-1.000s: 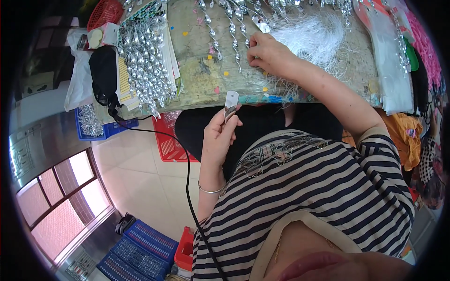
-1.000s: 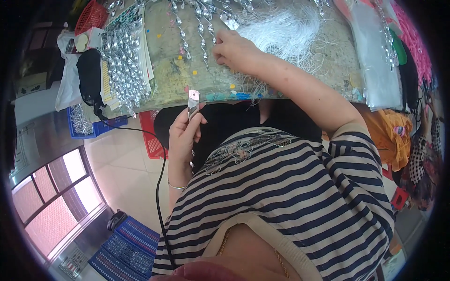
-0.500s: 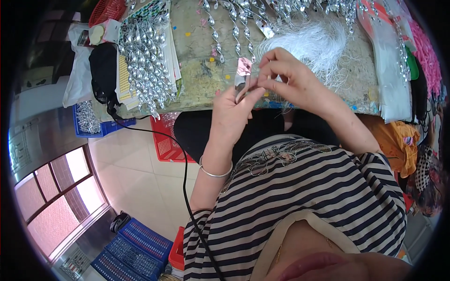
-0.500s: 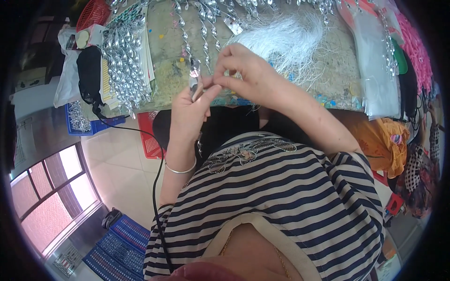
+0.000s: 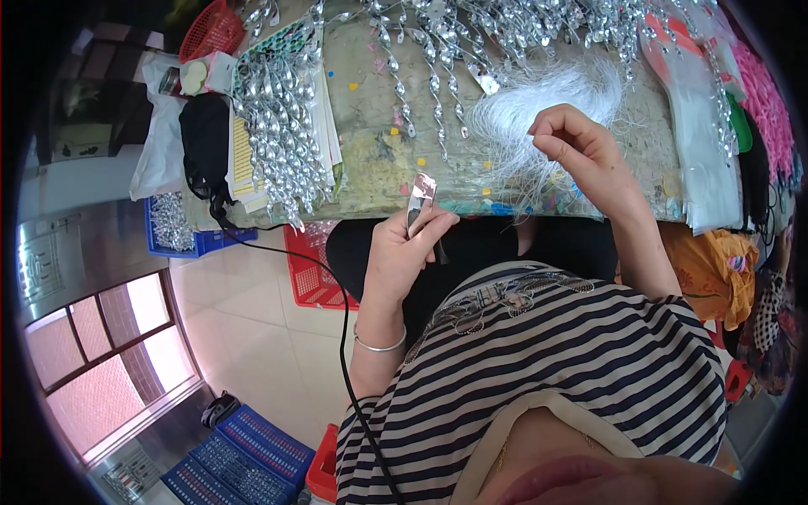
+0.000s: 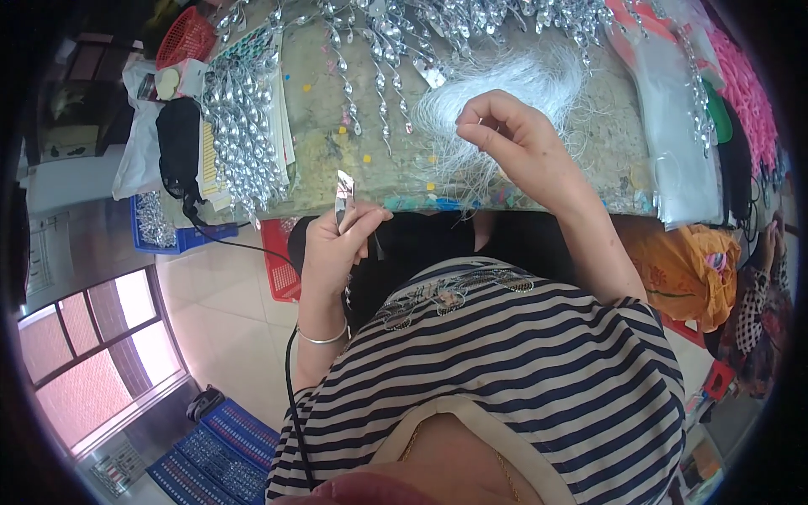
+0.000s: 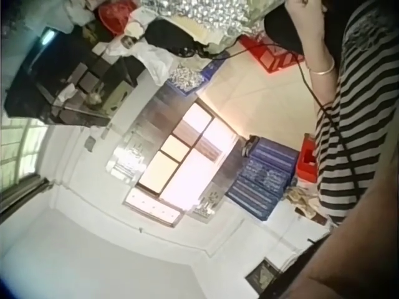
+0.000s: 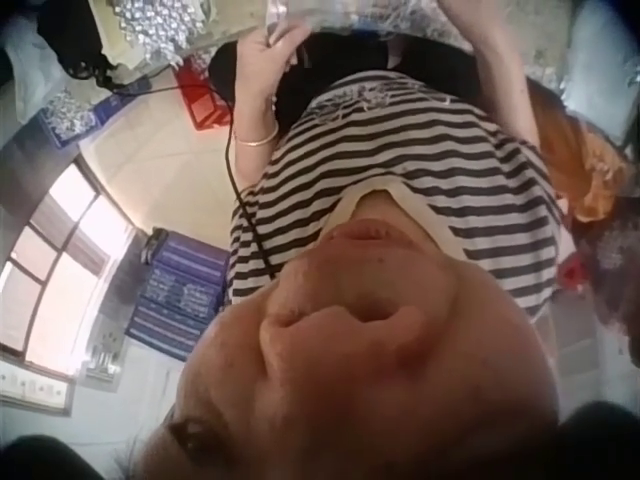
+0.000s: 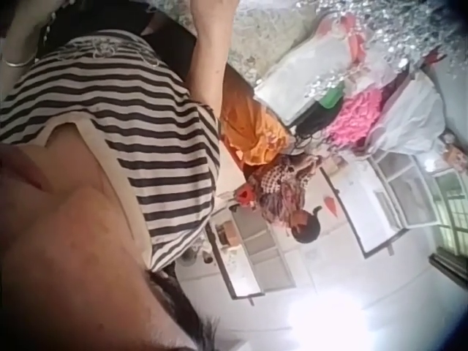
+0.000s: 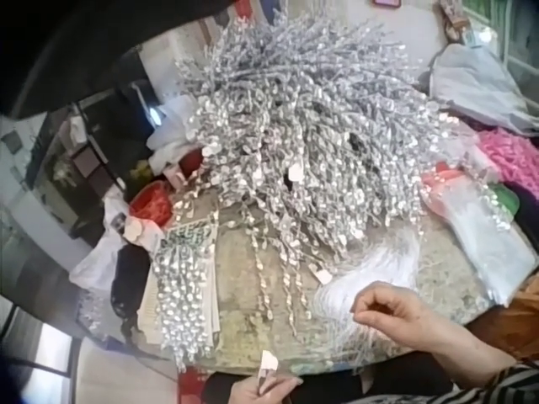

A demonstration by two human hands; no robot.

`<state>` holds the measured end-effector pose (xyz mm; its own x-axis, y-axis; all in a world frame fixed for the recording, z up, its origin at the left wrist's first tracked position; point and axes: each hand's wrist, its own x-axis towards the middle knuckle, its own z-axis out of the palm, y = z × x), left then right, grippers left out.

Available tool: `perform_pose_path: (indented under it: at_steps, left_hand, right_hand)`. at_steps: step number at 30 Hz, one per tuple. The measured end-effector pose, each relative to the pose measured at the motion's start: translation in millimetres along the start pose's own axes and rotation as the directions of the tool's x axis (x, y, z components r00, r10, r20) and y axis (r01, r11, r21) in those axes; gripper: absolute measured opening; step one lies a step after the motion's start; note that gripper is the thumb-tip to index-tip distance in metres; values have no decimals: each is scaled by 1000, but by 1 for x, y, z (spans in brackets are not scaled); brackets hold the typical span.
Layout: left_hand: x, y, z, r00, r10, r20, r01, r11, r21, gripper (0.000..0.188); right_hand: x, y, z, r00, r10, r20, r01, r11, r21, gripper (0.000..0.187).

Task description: The person strings small silver decorative caps onto a thin wire or thread.

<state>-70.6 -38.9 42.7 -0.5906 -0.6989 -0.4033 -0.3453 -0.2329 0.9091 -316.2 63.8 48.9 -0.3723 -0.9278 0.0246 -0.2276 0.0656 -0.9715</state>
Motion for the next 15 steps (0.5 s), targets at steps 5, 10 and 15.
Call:
perform_pose_path:
  at_steps: [5,10,15]
  left_hand:
    - [3,-3,1,999,31,-27,-33,996,-79,12]
    - [6,-1,9,1000,-8,7,9,994,-111,13]
    - [10,-4,12,998,12,61,-10,1000,-24,19]
  right_hand:
    - [0,4,-8,996,59,-74,-45,984,170,5]
    - [0,19,-4,995,60,-76,-69,990,-123,11]
    - [-1,-2,28,920,-391,-10,316,757,-572,40]
